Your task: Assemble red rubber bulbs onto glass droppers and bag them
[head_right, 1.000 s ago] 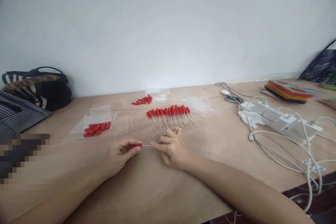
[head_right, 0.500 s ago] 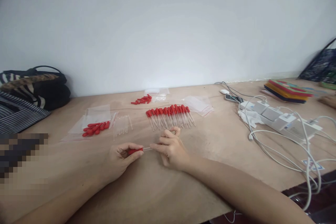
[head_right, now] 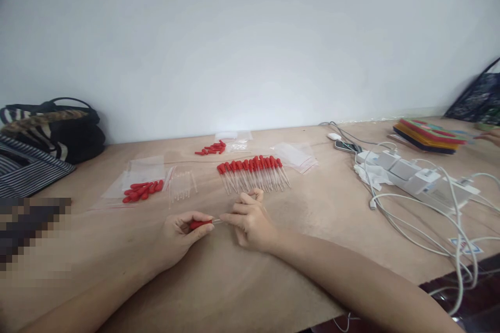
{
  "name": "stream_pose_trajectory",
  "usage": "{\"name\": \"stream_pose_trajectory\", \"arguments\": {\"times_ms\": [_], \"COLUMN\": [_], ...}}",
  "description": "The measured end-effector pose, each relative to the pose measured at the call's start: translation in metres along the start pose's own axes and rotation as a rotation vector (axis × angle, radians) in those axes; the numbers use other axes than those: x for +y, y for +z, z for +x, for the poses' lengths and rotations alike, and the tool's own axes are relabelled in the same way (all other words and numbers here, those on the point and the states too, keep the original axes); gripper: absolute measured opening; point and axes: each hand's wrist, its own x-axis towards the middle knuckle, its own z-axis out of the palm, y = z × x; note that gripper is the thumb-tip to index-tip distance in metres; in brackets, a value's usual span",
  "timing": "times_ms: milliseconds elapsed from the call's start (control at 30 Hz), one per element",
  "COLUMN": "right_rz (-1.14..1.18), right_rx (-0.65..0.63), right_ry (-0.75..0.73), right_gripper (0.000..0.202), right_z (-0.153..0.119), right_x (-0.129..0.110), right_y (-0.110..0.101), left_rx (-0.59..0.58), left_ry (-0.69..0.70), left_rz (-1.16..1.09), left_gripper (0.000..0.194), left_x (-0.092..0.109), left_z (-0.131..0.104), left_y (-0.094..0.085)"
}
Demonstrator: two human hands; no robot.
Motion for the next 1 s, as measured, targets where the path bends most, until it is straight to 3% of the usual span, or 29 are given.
{"name": "stream_pose_trajectory", "arguments": {"times_ms": [133,267,533,700,833,933,1000], "right_rz": [-0.017,-0.031,0.002,0.029,-0.010,-0.087,-0.135], "right_rx": [-0.021,-0.048,-0.064,-0.082,-0.169,-0.276,-0.330], "right_ry": [0.020,0.078,0.135,0.179,0.163,0.178,0.253], "right_gripper": [0.026,0.022,0.020,0.020,0.017,0.016,0.016], "right_z": [0.002,0.003,0.003,0.005,0.008,0.015,0.022], "right_x": [-0.002,-0.001,-0.006,-0.010,-0.008,-0.005,0.000], "right_y": [-0.002,-0.007,-0.007,-0.007,-0.011,-0.013,-0.012], "left_rx": [-0.074,-0.025,0.003,0.078,0.022,-0.010,0.061], "left_ry": [-0.025,0.038,0.286,0.221,0.175,0.159,0.166], "left_rz": [-0.064,-0.046,0.181,0.069,0.039,0.114,0.236], "left_gripper": [0.024,0.044,0.012,0.014,0.015,0.024,0.035], "left_x": [0.005,0.006,0.004,0.003,0.004,0.002,-0.002], "left_z": [0.003,0.006,0.006,0.006,0.007,0.007,0.010], "left_y": [-0.003,-0.013,-0.018,-0.013,-0.014,-0.018,-0.025]}}
